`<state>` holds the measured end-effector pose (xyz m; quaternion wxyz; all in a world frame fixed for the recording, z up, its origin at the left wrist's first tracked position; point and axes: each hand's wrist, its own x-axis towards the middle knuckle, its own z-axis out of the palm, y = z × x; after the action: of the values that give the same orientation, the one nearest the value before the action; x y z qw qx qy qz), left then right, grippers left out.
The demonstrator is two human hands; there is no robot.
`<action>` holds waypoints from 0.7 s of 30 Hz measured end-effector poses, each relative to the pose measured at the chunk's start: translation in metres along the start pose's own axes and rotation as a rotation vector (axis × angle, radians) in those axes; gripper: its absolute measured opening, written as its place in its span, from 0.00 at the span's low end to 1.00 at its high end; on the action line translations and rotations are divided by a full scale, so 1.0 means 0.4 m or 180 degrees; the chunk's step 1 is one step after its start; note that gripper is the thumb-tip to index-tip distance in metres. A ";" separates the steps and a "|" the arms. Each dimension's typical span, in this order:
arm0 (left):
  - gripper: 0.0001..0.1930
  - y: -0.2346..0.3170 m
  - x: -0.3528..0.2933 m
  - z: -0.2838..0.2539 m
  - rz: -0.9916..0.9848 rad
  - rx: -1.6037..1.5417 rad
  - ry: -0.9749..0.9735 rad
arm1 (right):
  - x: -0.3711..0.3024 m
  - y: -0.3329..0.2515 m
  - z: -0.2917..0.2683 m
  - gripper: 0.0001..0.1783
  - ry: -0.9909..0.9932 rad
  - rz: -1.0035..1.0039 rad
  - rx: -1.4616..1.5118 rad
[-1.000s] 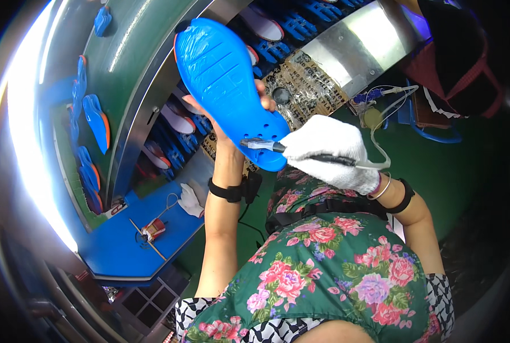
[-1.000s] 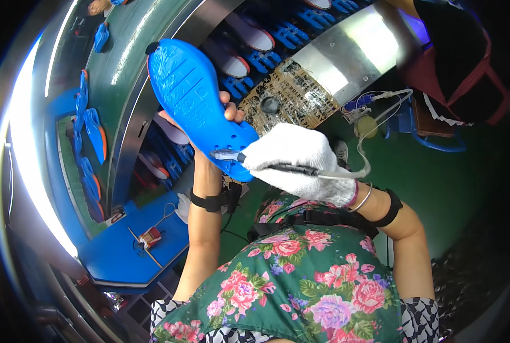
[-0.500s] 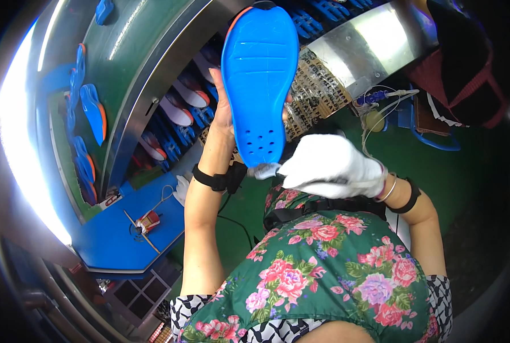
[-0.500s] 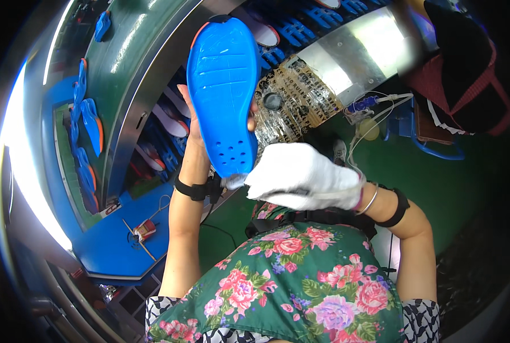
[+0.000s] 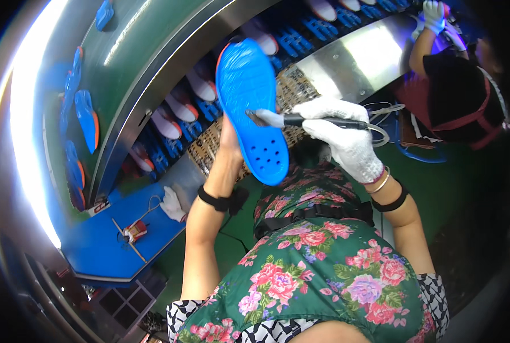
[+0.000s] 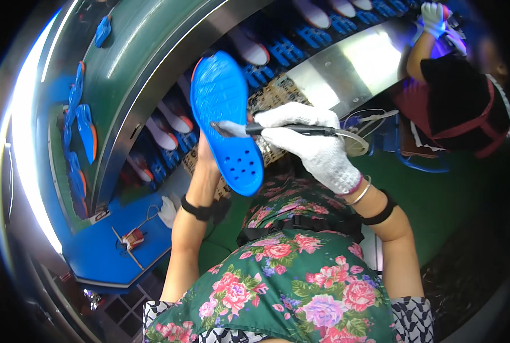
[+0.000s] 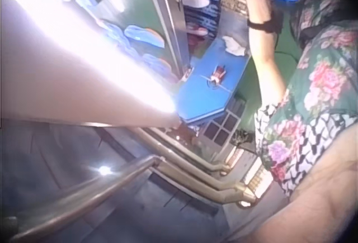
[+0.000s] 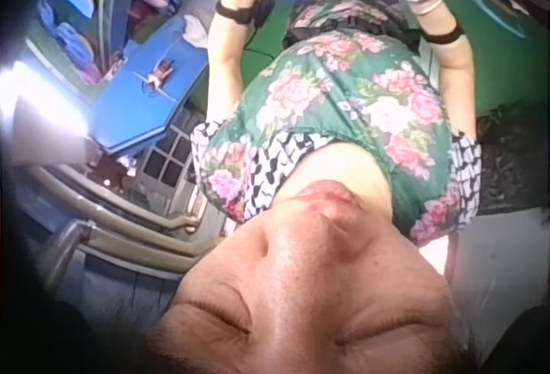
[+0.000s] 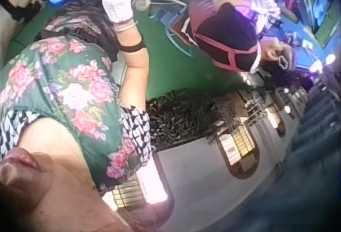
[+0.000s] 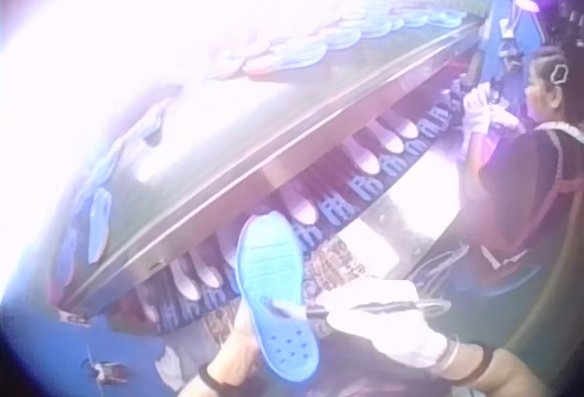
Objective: Apply adhesive or primer to the edges of blue shoe soles using a brush.
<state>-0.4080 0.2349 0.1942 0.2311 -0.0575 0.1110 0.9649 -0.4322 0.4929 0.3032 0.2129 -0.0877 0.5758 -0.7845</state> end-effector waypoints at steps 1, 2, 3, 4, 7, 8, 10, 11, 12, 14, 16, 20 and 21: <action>0.47 -0.026 0.001 0.008 -0.0055 -0.0019 -0.0081 | 0.012 0.001 0.008 0.11 0.0265 -0.0217 0.0075; 0.41 -0.052 0.001 0.017 0.0159 0.0399 0.0579 | 0.030 -0.006 -0.004 0.10 0.0192 -0.0755 -0.0554; 0.36 -0.075 -0.004 0.025 0.0387 0.0820 0.1242 | 0.047 -0.006 -0.011 0.10 0.0070 -0.1005 -0.0754; 0.36 -0.094 -0.012 0.040 0.0382 0.0837 0.1173 | 0.056 -0.007 -0.019 0.10 -0.0086 -0.1277 -0.0924; 0.30 -0.122 -0.025 0.046 0.0479 0.1331 0.0990 | 0.053 -0.010 -0.039 0.09 -0.0382 -0.1287 -0.1394; 0.30 -0.123 -0.027 0.035 0.0343 0.1843 0.0989 | 0.050 -0.006 -0.048 0.09 -0.0452 -0.1285 -0.1529; 0.31 -0.127 -0.050 0.053 -0.0046 0.1657 0.1166 | 0.044 -0.017 -0.054 0.09 -0.0577 -0.1703 -0.1648; 0.32 -0.120 -0.060 0.012 -0.0081 0.1098 0.0746 | 0.032 -0.027 -0.057 0.09 -0.0558 -0.1732 -0.1720; 0.33 -0.116 -0.059 0.008 -0.0107 0.0545 0.0340 | 0.017 -0.031 -0.055 0.10 -0.0553 -0.1763 -0.1776; 0.35 -0.140 -0.066 0.011 0.0176 -0.0128 0.0596 | -0.012 -0.042 -0.061 0.09 -0.0389 -0.2050 -0.1961; 0.43 -0.149 -0.047 0.101 0.0363 -0.0824 0.0356 | -0.035 -0.058 -0.062 0.11 -0.0309 -0.2121 -0.2039; 0.41 -0.201 -0.025 0.171 0.0526 -0.0838 0.0138 | -0.063 -0.069 -0.066 0.11 -0.0026 -0.2178 -0.1999; 0.44 -0.207 -0.029 0.148 0.0537 -0.0787 0.0013 | -0.067 -0.080 -0.061 0.10 0.0030 -0.2252 -0.2059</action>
<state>-0.3633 0.3163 0.2379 0.1401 -0.0779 -0.0038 0.9871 -0.4252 0.5337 0.3284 -0.1080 -0.3365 0.7261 -0.5898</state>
